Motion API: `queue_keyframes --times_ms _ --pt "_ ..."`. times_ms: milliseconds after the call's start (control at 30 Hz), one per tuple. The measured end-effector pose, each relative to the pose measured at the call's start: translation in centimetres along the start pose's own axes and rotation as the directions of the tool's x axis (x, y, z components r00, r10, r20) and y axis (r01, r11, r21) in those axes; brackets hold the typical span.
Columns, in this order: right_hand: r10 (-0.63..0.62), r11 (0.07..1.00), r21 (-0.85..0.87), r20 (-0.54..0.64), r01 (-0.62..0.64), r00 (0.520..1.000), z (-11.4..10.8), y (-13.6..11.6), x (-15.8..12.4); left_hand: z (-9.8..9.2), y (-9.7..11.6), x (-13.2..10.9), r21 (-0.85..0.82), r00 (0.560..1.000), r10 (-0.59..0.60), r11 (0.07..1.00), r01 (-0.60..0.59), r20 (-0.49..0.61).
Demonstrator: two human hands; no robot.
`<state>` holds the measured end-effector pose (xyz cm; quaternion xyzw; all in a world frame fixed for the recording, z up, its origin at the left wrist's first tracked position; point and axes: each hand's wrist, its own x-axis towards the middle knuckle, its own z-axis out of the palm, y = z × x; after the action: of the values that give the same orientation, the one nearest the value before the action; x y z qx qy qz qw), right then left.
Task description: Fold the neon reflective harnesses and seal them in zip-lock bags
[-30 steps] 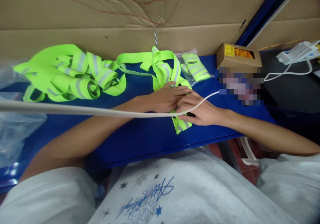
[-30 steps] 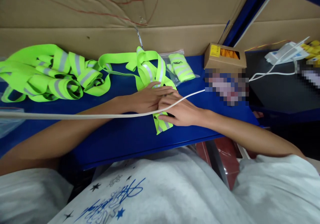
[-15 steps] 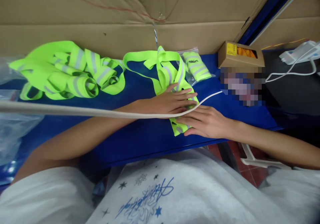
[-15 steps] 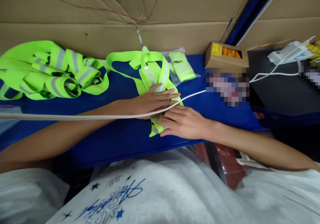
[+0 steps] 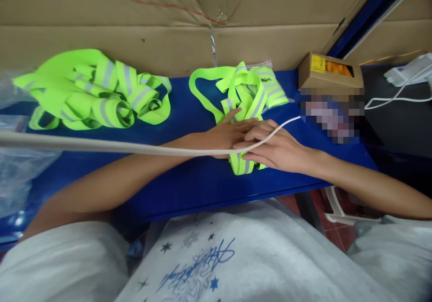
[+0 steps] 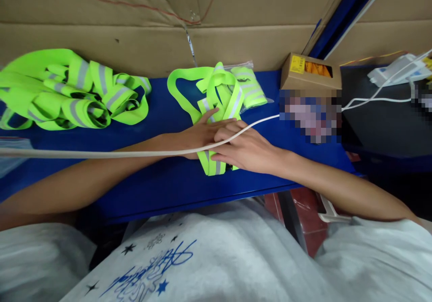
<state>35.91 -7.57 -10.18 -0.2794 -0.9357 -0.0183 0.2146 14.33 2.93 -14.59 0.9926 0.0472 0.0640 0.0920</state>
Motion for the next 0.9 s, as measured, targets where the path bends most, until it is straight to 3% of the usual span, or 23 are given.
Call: queue_keyframes --times_ms 100,233,400,633,900 --pt "0.002 0.991 -0.135 -0.011 -0.004 1.0 1.0 -0.2 -0.6 -1.0 -0.2 0.2 -0.021 0.998 -0.005 1.0 0.007 0.056" --pt "-0.041 0.99 -0.134 0.0 0.041 0.999 1.8 -0.2 -1.4 -2.2 -0.7 0.6 -0.012 0.995 -0.019 1.0 0.02 0.094" --pt "-0.047 0.998 -0.037 0.084 0.051 0.995 1.5 0.0 -1.4 -2.8 -1.2 0.6 0.027 0.996 -0.058 0.998 0.056 0.062" --pt "-0.069 0.985 -0.15 0.1 0.083 0.993 1.0 -0.2 -1.3 -2.6 -2.1 0.4 0.079 0.995 -0.089 0.993 0.092 -0.037" --pt "0.049 0.986 0.154 0.053 -0.056 0.997 0.2 2.3 2.5 -2.4 -3.6 0.1 -0.006 0.995 -0.067 0.998 0.067 0.069"
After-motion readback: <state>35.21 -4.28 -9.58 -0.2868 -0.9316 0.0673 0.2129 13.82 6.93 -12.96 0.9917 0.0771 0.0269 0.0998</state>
